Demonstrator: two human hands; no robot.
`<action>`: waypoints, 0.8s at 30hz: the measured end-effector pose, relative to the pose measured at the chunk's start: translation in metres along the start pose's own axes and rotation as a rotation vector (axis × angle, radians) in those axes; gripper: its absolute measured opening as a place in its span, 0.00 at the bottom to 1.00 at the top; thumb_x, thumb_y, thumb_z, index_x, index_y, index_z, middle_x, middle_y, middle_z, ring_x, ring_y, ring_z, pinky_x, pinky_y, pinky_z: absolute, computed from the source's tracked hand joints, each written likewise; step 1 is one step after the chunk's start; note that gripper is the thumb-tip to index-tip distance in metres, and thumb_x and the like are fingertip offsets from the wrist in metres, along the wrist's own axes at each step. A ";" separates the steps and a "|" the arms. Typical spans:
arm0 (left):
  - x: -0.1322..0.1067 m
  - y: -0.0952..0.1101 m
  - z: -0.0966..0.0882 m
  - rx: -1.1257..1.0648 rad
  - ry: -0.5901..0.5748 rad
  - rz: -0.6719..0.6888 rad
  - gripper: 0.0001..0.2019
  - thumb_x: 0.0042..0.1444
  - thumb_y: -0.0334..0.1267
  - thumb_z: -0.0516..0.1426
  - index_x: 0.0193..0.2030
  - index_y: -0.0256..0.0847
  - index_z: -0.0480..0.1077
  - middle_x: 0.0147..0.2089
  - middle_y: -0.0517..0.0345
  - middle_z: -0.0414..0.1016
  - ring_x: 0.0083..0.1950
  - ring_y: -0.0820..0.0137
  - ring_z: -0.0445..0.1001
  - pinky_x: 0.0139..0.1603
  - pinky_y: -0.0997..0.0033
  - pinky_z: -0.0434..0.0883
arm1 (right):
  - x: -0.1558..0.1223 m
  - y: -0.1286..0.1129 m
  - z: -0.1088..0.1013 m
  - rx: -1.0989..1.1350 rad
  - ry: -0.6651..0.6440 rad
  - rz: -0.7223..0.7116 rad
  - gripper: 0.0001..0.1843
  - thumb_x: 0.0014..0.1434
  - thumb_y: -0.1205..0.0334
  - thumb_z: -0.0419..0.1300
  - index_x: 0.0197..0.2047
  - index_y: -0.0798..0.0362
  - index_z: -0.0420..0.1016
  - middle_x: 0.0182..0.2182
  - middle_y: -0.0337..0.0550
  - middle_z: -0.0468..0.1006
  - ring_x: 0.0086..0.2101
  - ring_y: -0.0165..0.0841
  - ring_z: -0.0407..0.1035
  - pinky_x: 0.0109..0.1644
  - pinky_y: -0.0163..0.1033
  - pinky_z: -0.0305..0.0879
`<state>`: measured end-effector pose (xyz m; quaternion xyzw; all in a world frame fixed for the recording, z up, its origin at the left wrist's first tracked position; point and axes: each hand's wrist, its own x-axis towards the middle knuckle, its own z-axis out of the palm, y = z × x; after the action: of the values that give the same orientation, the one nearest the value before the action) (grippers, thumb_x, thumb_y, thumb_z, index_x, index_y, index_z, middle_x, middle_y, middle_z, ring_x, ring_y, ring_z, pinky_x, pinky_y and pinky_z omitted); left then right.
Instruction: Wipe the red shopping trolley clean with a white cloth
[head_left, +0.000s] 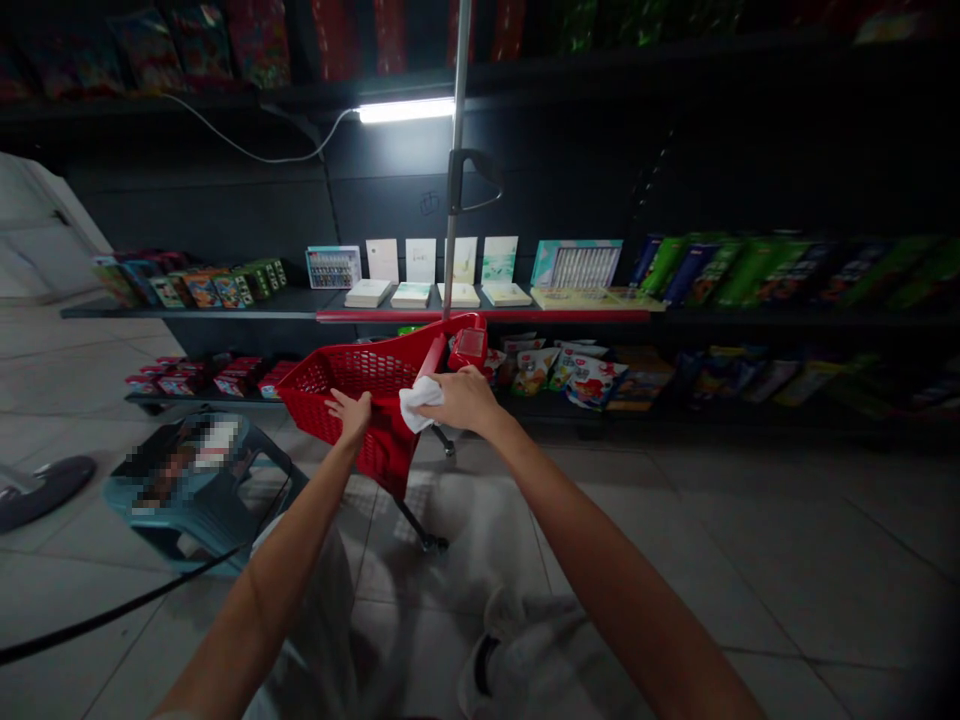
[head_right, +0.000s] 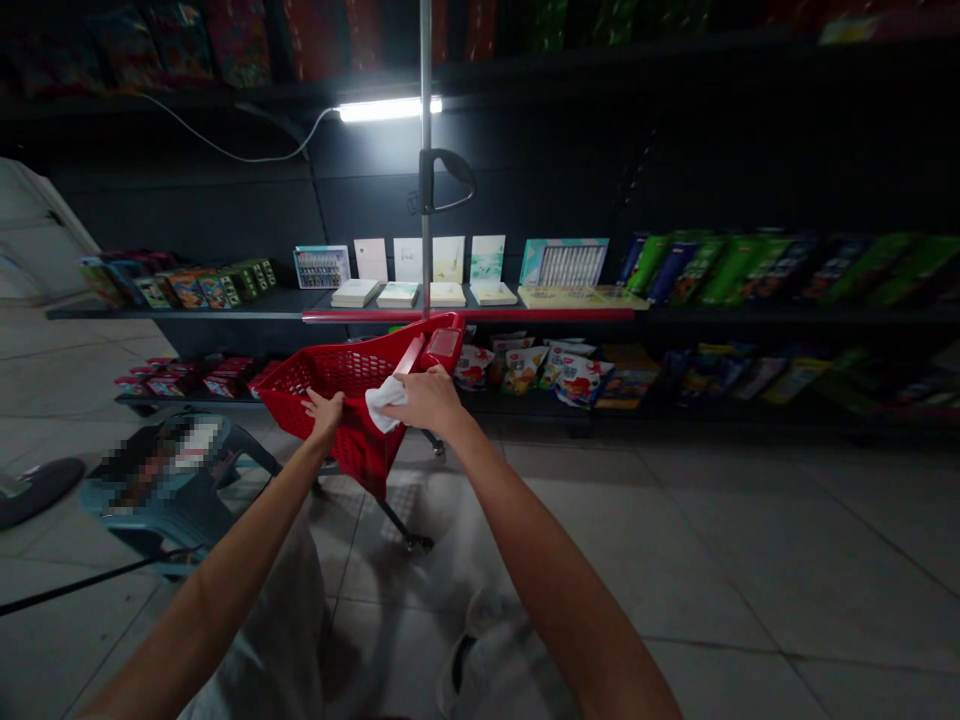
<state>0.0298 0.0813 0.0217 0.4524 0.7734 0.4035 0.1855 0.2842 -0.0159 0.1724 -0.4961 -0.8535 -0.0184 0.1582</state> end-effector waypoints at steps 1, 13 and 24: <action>0.000 0.000 -0.001 -0.026 0.004 -0.050 0.50 0.62 0.50 0.51 0.80 0.28 0.28 0.82 0.20 0.32 0.83 0.37 0.38 0.78 0.32 0.48 | 0.001 -0.001 0.001 -0.004 -0.004 -0.001 0.27 0.64 0.35 0.62 0.54 0.47 0.82 0.44 0.47 0.87 0.48 0.42 0.80 0.61 0.45 0.59; 0.008 0.001 -0.015 -0.116 -0.045 -0.128 0.50 0.59 0.47 0.54 0.81 0.32 0.34 0.83 0.30 0.33 0.84 0.42 0.34 0.80 0.40 0.47 | 0.014 -0.008 -0.001 0.021 -0.152 0.006 0.21 0.69 0.46 0.59 0.61 0.41 0.80 0.53 0.43 0.85 0.54 0.43 0.79 0.59 0.41 0.67; 0.021 -0.013 -0.024 -0.160 -0.088 -0.074 0.46 0.58 0.44 0.56 0.80 0.35 0.44 0.84 0.34 0.35 0.84 0.47 0.35 0.81 0.47 0.48 | 0.078 -0.024 0.011 -0.221 -0.279 -0.194 0.13 0.63 0.63 0.62 0.46 0.55 0.86 0.46 0.57 0.86 0.48 0.44 0.80 0.52 0.41 0.71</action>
<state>-0.0039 0.0849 0.0275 0.4245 0.7459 0.4366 0.2699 0.2249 0.0397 0.1871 -0.4235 -0.9038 -0.0584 -0.0194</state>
